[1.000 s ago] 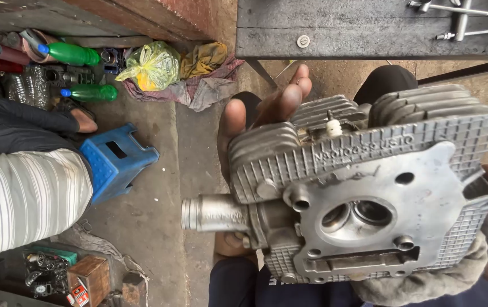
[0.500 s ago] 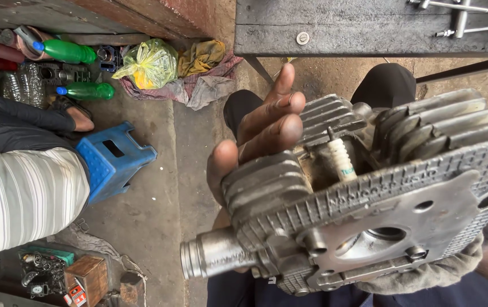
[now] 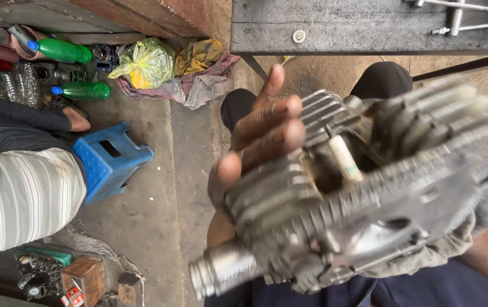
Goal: The recorder is dismantling, cleaning, and inspecting a motorcycle engine cylinder head using various tools.
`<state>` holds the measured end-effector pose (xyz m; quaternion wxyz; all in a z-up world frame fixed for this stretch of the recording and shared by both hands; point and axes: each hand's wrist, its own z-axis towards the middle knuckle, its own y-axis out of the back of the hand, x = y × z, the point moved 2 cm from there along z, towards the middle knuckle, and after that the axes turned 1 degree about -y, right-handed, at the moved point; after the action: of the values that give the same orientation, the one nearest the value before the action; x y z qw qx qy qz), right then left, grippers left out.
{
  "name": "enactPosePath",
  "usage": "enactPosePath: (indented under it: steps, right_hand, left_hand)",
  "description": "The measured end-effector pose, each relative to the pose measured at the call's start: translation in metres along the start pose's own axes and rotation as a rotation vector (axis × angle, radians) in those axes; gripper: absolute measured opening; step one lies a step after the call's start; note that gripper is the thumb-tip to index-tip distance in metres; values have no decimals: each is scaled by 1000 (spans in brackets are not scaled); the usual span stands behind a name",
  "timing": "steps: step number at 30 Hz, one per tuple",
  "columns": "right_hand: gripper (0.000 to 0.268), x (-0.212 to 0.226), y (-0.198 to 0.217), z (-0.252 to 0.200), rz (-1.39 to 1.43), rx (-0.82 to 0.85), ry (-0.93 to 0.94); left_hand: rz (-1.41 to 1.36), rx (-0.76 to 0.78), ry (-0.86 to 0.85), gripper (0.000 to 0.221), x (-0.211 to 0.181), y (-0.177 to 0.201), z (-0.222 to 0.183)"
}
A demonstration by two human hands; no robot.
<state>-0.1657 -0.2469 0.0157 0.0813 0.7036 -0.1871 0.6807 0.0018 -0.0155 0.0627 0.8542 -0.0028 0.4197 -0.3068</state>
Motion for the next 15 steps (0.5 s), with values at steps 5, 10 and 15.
enactPosePath:
  steps: [5,10,15]
  right_hand:
    - [73,16,-74,39,-23,77,104]
    - [81,-46,-46,52,-77,54,64]
    - [83,-87,-29,81,-214,-36,-79]
  left_hand:
    - [-181,143,264,93,19,21,-4]
    - [-277,238,485,106,62,39,-28]
    - [-155,125,639,111,127,54,-55]
